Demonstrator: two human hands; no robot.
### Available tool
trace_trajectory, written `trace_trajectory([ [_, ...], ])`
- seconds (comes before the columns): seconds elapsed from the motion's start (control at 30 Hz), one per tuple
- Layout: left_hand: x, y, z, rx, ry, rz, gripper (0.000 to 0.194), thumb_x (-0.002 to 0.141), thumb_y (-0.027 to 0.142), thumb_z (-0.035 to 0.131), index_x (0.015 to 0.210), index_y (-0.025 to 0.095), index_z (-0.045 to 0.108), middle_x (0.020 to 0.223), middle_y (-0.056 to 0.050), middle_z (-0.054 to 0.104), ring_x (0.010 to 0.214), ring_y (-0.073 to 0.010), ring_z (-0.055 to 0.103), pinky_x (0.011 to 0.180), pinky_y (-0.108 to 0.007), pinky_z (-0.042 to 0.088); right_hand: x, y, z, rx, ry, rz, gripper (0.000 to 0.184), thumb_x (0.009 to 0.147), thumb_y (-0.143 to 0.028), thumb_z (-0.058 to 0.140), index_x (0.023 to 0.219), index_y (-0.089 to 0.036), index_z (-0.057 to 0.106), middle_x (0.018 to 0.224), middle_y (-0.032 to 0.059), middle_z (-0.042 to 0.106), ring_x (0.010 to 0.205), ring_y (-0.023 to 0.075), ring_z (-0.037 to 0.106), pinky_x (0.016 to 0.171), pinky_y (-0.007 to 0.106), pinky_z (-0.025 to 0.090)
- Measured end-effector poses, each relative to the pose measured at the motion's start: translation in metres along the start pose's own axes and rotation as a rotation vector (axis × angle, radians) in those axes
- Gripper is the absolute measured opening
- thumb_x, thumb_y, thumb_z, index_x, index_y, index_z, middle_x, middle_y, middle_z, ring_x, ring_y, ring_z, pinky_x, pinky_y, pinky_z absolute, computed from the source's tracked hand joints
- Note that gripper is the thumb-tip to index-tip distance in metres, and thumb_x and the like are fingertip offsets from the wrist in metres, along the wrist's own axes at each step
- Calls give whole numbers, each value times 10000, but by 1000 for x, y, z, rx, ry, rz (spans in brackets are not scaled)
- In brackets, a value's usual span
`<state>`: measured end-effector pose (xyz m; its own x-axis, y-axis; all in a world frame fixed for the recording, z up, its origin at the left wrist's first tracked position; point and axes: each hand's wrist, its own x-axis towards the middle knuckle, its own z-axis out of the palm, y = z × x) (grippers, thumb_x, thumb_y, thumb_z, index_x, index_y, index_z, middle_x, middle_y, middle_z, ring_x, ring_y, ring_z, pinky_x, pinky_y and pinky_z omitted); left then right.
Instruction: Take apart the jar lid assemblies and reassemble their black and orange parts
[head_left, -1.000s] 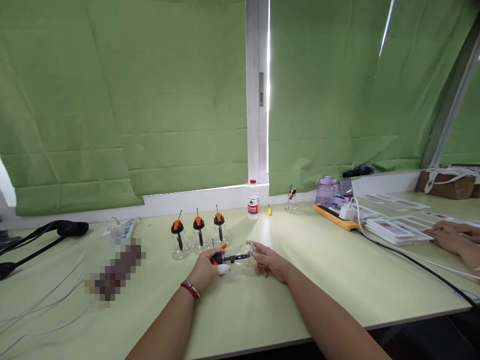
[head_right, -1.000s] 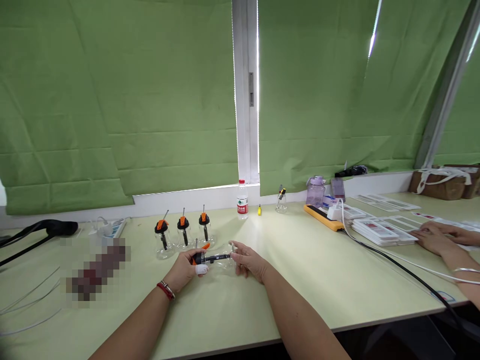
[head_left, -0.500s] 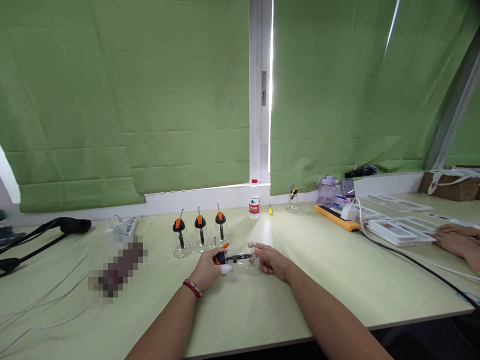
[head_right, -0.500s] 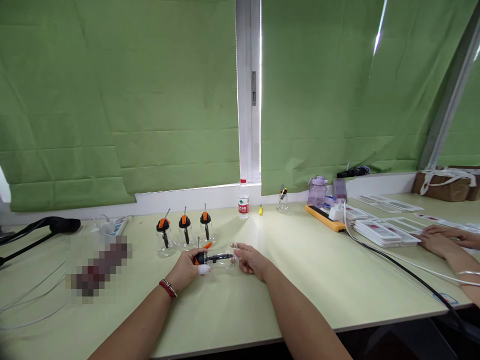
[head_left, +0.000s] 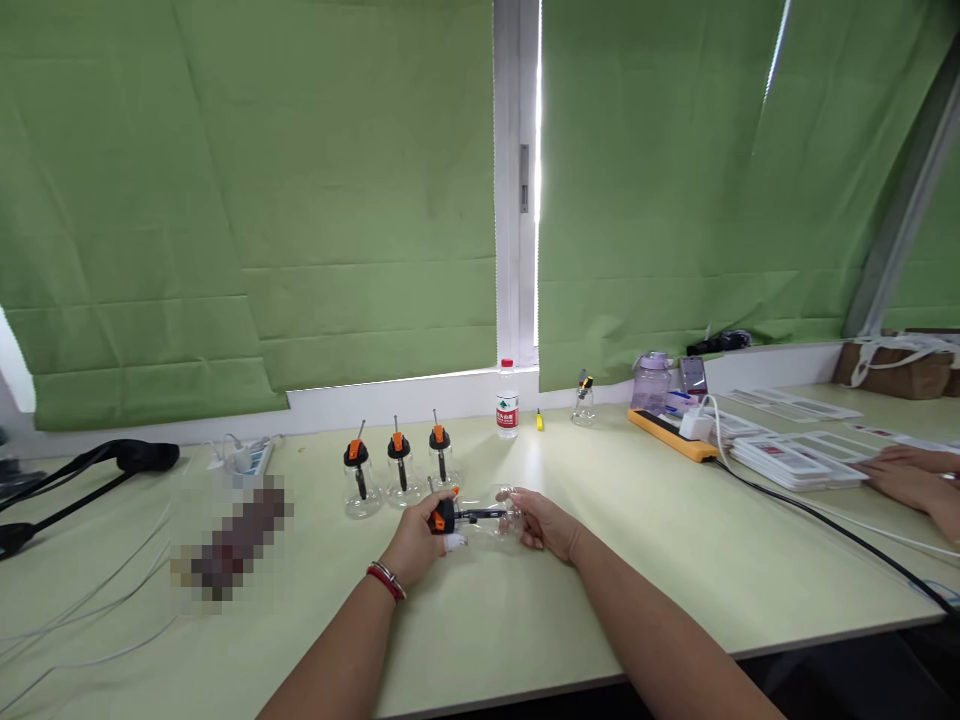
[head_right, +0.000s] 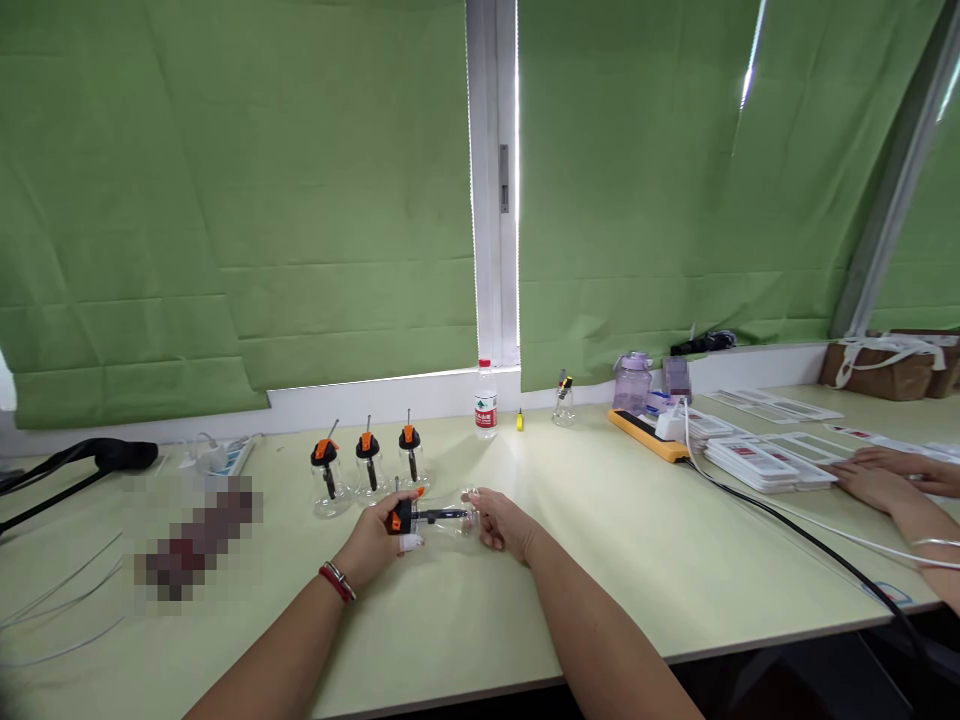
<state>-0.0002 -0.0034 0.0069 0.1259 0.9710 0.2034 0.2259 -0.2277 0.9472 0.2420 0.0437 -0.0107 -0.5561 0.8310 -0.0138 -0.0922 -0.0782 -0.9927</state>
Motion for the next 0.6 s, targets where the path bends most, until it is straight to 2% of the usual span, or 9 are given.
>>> trace_trajectory([
  [0.07, -2, 4, 2, 1, 1, 97, 748, 540, 339, 842, 1209, 196, 540, 956, -33, 601, 737, -150, 566, 662, -277, 488, -1, 1, -1, 10, -4, -8, 514, 778, -500, 529, 1206, -220, 485, 781, 16, 648, 422, 70, 468, 364, 186, 262],
  [0.17, -5, 10, 6, 10, 38, 206, 885, 614, 282, 808, 1371, 256, 349, 974, -22, 572, 831, -153, 559, 779, -294, 484, -5, 0, -2, -25, -22, -47, 672, 694, -383, 658, 1315, -295, 417, 870, -1, 623, 550, 106, 574, 420, 196, 359],
  [0.23, -6, 11, 10, 29, 84, 256, 969, 658, 268, 775, 1433, 293, 192, 978, -14, 548, 799, -135, 546, 751, -286, 484, -6, -1, -1, -85, -44, -65, 748, 619, -335, 744, 1303, -300, 442, 983, 19, 611, 653, 124, 599, 471, 205, 400],
  [0.33, -5, 7, 17, 86, 121, 322, 971, 714, 260, 718, 1447, 324, 85, 1106, -43, 516, 751, -111, 523, 693, -270, 478, -3, 0, 2, -209, -66, -114, 753, 523, -314, 828, 1212, -242, 531, 1056, 43, 594, 794, 151, 588, 608, 245, 460],
  [0.43, -4, 2, 22, 218, 63, 339, 857, 754, 250, 660, 1438, 297, 146, 1109, -53, 520, 724, -111, 501, 666, -266, 460, 1, 2, 5, -424, -31, -155, 684, 466, -317, 863, 1085, -175, 609, 960, 34, 595, 861, 179, 555, 740, 295, 459],
  [0.53, -3, -2, 24, 431, -18, 305, 641, 749, 243, 644, 1333, 215, 380, 889, -13, 541, 680, -128, 471, 635, -266, 426, 4, 3, 6, -591, 13, -184, 627, 479, -324, 854, 1037, -154, 622, 930, 29, 579, 848, 183, 533, 750, 306, 444],
  [0.6, -1, -4, 25, 527, -31, 301, 466, 747, 227, 625, 1195, 173, 506, 840, -13, 533, 675, -136, 469, 631, -270, 415, 5, 3, 6, -623, 19, -222, 591, 531, -336, 826, 1052, -165, 607, 934, 24, 574, 825, 174, 527, 747, 307, 442],
])
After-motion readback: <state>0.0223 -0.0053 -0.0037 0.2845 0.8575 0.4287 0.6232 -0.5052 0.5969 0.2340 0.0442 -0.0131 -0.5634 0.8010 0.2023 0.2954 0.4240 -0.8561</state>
